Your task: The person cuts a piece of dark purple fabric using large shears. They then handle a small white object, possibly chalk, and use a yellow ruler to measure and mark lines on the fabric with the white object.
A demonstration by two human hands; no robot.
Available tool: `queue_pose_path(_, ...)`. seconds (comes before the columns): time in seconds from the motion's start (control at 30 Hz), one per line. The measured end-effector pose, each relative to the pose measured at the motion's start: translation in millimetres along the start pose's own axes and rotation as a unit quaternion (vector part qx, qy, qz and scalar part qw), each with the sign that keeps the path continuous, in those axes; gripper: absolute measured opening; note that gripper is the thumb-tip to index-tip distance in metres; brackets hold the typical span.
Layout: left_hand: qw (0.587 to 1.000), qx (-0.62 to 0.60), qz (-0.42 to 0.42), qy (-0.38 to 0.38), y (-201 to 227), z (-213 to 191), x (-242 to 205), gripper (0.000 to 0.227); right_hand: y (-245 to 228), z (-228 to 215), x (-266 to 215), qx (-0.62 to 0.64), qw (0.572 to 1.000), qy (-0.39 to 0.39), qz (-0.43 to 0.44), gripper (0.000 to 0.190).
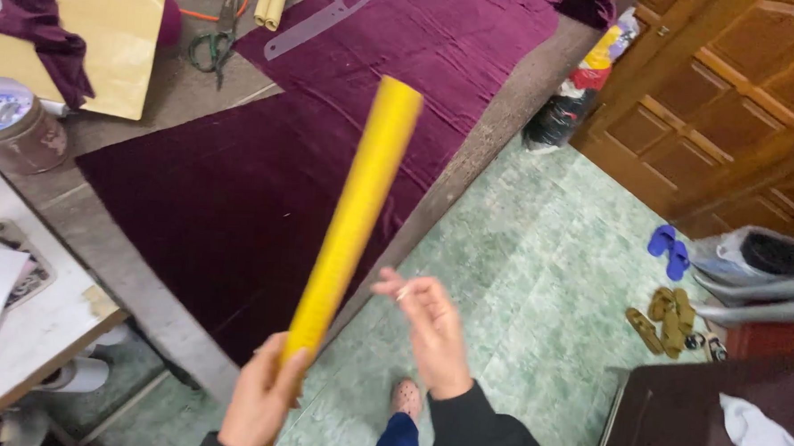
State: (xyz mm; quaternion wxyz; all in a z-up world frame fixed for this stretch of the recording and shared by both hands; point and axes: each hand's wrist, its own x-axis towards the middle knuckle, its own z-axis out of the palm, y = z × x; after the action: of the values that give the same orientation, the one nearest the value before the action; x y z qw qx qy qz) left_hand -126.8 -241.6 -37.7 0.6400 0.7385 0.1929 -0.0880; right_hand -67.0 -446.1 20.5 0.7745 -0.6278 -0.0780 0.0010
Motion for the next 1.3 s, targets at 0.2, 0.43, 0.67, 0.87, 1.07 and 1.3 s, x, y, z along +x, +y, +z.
queue_pose_path(0.2, 0.956, 0.181, 0.174, -0.151, 13.2, 152.1, 54.6, 0.029, 1.9, -188.8, 64.9, 0.030, 0.993, 0.112, -0.002, 0.005)
queue_pose_path(0.43, 0.881, 0.263, 0.391, 0.034, 32.0, 261.3, 152.5, 0.051, -32.5, -316.1, 133.0, 0.012, 0.976, 0.207, 0.065, 0.004)
queue_pose_path(0.67, 0.690, 0.620, 0.244, 0.281, 31.1, 259.5, 231.8, 0.084, -25.5, -350.4, 198.5, 0.000, 0.968, 0.230, 0.099, 0.009)
queue_pose_path(0.87, 0.683, 0.632, 0.229, 0.287, 31.4, 259.3, 245.4, 0.088, -10.9, -374.2, 273.0, 0.019, 0.963, 0.246, 0.112, 0.009)
queue_pose_path(1.07, 0.943, 0.295, 0.107, 0.109, 92.8, 242.7, 294.7, 0.067, 2.0, -374.2, 355.2, 0.035, 0.980, 0.183, 0.074, 0.006)
queue_pose_path(1.3, 0.956, 0.272, 0.098, -0.054, 173.8, 290.9, 355.7, 0.054, 10.3, -313.8, 436.7, 0.069, 0.979, 0.127, 0.146, 0.006)
